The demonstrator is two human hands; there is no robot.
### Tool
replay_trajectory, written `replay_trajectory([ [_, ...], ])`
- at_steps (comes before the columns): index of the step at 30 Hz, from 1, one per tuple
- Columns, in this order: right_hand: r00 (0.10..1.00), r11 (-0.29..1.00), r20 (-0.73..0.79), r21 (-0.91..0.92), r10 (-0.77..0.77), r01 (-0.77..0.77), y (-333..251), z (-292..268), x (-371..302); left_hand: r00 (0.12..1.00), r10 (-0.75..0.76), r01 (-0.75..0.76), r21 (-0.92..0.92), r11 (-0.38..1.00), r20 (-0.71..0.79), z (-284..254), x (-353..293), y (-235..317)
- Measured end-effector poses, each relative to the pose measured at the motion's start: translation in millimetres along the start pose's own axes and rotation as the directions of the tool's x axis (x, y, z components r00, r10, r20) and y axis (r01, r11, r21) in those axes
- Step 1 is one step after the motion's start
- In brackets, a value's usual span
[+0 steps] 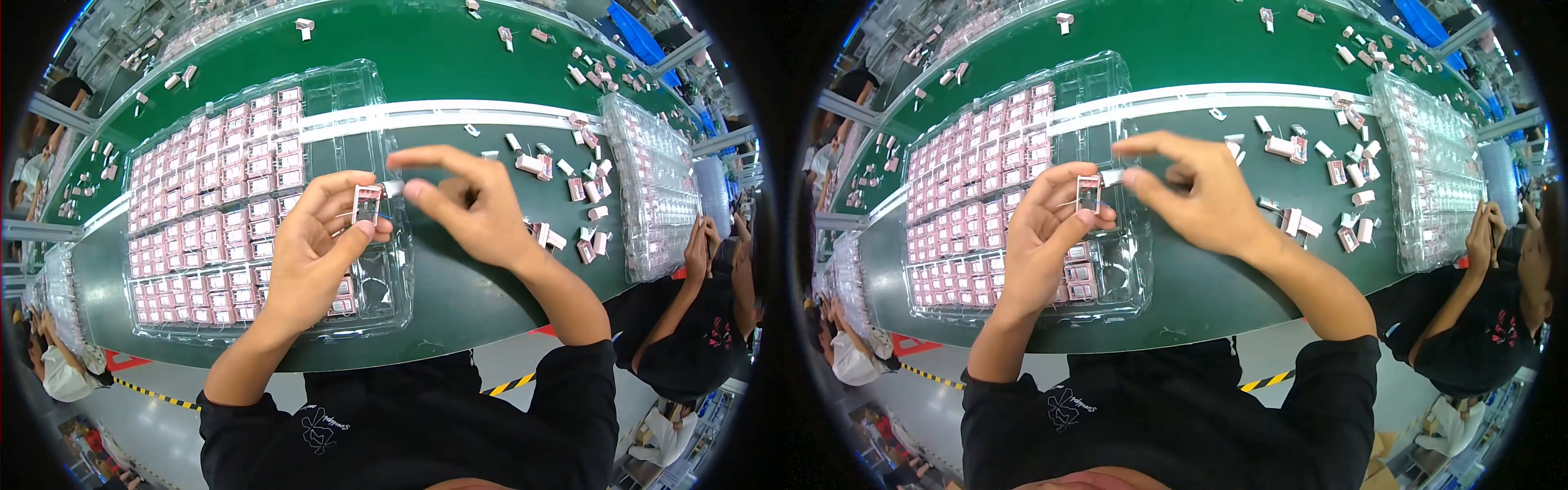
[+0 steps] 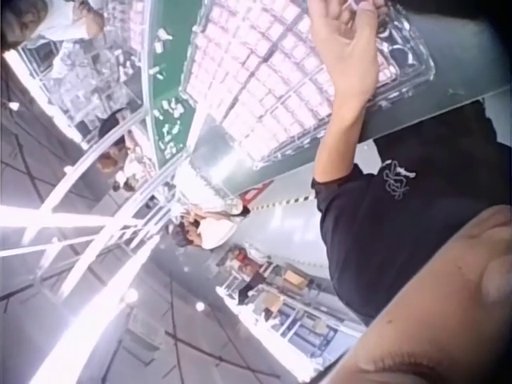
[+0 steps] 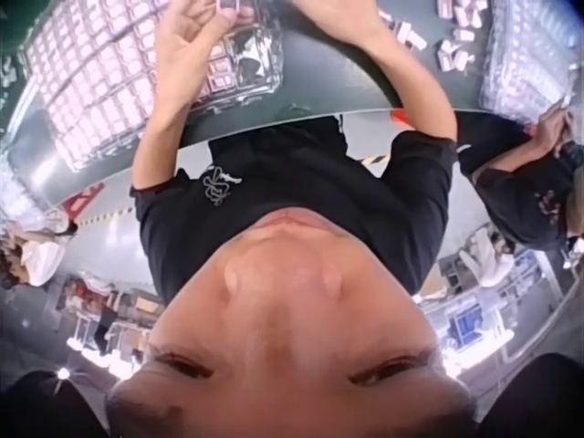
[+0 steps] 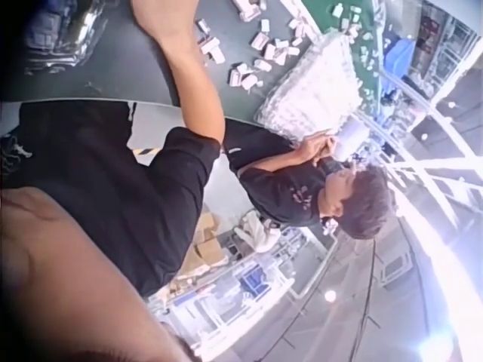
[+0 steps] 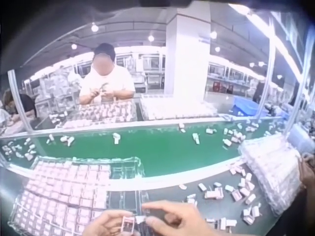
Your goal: The person assembles small electronic components into plastic housings by hand, taking components from a tray and inserting them into the housings.
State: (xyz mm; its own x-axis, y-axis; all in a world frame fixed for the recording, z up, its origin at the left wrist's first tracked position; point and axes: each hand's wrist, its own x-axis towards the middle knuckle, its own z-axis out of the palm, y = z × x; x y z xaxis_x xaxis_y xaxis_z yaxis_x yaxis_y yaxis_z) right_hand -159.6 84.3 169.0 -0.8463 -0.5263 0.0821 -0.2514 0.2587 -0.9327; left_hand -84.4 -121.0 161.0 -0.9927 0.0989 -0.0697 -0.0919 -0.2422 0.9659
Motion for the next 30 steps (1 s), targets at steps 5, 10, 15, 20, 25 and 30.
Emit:
replay_trajectory([
  [5, 0.925, 0.890, -0.034, -0.286, -0.379, 0.354, -2.9, 7.3, -2.4, 0.999, 0.045, -0.044, -0.049, 0.998, 0.018, 2.2, -0.3, 1.8],
  [10, 0.906, 0.865, -0.098, -0.355, -0.413, 0.356, -4.6, 7.8, -2.4, 0.998, 0.060, -0.060, -0.008, 0.998, -0.007, 2.7, 0.3, -1.0],
  [15, 0.893, 0.860, -0.134, -0.362, -0.429, 0.359, -3.1, 9.9, -7.8, 0.984, 0.171, -0.158, 0.182, 0.971, -0.057, 5.5, -2.1, -2.3],
  [20, 0.856, 0.824, -0.110, -0.356, -0.505, 0.440, -6.1, 8.9, -5.5, 0.974, 0.224, -0.209, 0.254, 0.945, -0.035, 4.5, -4.4, -1.7],
  [25, 0.814, 0.808, -0.117, -0.267, -0.569, 0.526, -6.5, 8.3, -4.1, 0.991, 0.128, -0.119, 0.174, 0.978, -0.041, 4.8, -5.5, 1.9],
  [30, 0.861, 0.856, -0.157, -0.288, -0.483, 0.428, -9.7, 11.5, -12.7, 0.972, 0.227, -0.200, 0.277, 0.940, -0.069, 5.9, -4.7, -6.8],
])
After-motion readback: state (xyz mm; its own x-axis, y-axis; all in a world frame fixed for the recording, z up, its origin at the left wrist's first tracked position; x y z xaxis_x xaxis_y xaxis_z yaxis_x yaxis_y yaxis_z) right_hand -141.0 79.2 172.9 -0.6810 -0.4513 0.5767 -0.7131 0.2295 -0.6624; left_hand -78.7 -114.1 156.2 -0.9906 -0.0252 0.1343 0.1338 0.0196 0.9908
